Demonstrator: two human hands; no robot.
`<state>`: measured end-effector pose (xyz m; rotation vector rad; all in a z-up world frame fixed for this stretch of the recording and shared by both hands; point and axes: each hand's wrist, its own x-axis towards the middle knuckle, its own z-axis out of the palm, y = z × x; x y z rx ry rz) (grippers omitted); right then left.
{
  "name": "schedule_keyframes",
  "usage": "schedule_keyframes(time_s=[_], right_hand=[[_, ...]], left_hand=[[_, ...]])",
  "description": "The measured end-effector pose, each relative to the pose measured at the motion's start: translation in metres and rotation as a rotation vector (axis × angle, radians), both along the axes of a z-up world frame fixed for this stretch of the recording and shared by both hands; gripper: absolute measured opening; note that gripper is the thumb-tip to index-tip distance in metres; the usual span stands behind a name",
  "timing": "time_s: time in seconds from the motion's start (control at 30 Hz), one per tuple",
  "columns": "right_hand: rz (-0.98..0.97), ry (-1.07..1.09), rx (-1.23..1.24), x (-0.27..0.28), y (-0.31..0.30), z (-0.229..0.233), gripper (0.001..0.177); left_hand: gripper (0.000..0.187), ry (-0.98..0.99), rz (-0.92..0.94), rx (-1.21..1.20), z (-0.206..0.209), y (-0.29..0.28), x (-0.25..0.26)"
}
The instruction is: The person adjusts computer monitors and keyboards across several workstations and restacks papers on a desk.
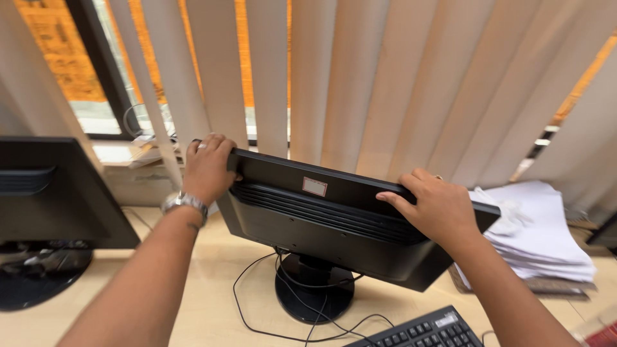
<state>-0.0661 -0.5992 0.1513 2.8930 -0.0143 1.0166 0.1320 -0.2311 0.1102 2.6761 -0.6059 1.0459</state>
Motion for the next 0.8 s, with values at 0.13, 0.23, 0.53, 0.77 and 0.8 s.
schedule_keyframes(time_s=[0.13,0.23,0.53,0.77,0.8], right_hand=[[0.050,-0.047,-0.019,-0.007,-0.004,-0.006,0.049],[0.105,-0.105,-0.033,-0.015,-0.010,-0.006,0.046],[-0.043,-0.079,0.025,-0.043,0.015,-0.010,0.044],[-0.156,0.004,0.057,-0.070,0.031,-0.003,0.039],[-0.141,-0.006,0.058,-0.075,0.029,-0.004,0.038]], left_hand=[[0.072,-0.104,0.120,-0.467,-0.036,-0.046,-0.036],[0.082,0.076,0.105,-0.817,-0.059,-0.103,-0.076],[0.114,0.552,0.035,-1.155,0.003,-0.223,-0.152],[0.126,0.779,0.061,-1.074,0.027,-0.243,-0.137],[0.125,0.766,0.069,-1.072,0.026,-0.247,-0.134]])
